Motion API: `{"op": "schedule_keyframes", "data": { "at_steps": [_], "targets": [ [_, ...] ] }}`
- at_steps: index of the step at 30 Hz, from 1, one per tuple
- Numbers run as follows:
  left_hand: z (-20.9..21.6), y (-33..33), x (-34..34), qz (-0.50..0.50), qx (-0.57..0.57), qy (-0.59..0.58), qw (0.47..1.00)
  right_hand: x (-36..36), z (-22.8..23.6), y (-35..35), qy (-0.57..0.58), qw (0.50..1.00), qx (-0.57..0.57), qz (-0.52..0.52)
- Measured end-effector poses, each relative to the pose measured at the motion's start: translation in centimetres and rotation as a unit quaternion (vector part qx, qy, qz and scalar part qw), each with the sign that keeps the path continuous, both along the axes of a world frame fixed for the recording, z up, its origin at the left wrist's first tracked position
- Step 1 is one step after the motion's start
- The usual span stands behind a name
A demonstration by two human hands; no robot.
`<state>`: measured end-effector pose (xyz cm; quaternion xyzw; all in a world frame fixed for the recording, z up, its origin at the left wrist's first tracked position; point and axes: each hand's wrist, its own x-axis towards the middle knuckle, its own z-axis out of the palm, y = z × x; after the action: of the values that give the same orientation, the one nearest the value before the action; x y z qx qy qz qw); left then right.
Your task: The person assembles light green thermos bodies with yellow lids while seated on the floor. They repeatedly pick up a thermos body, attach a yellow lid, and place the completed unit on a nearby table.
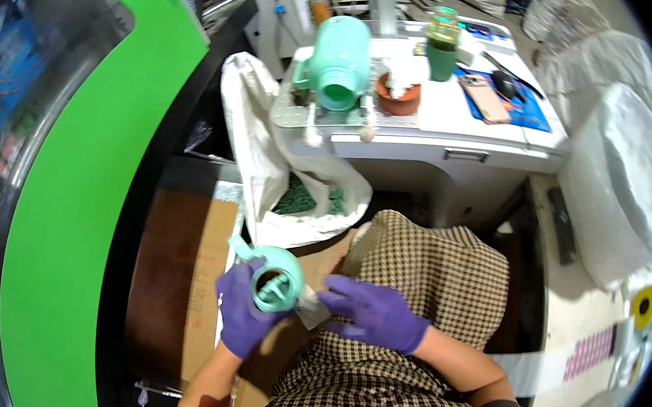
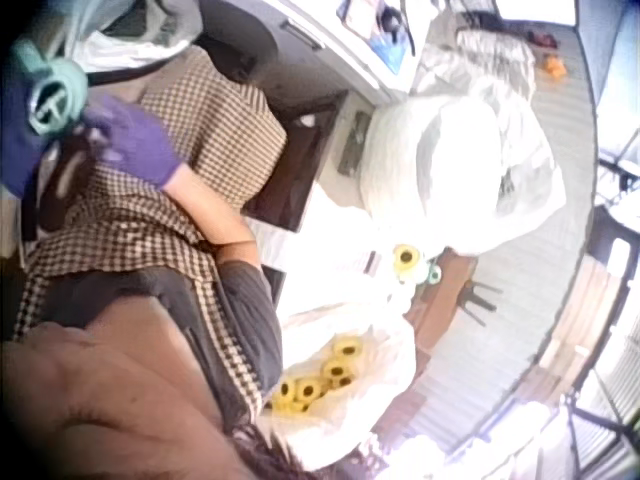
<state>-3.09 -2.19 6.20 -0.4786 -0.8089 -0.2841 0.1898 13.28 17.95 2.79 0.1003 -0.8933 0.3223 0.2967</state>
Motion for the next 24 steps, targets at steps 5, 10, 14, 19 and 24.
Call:
{"op": "schedule_keyframes", "data": {
  "at_steps": [5,10,14,19,24],
  "targets": [
    [-1.8,3.7,6.3,-0.096,-0.021,-0.027,0.995,3.8,-0.3,-2.9,-0.039,0.996,0.027,-0.078],
    [-1.3,6.2,8.5,-0.154,0.029,0.002,0.988,6.2,-0.4,-2.4,-0.065,0.989,0.059,-0.116],
    [-3.0,7.2,9.2,-0.229,-0.029,0.026,0.973,7.0,-4.5,-2.0,-0.155,0.981,0.072,-0.092],
    [-2.7,7.6,9.4,-0.287,-0.032,0.06,0.956,8.2,-5.1,-2.0,-0.12,0.988,-0.006,-0.096],
    [-1.3,8.1,8.6,-0.256,0.041,0.016,0.966,9.5,0.7,-1.6,-0.181,0.975,-0.095,-0.087]
  ]
}}
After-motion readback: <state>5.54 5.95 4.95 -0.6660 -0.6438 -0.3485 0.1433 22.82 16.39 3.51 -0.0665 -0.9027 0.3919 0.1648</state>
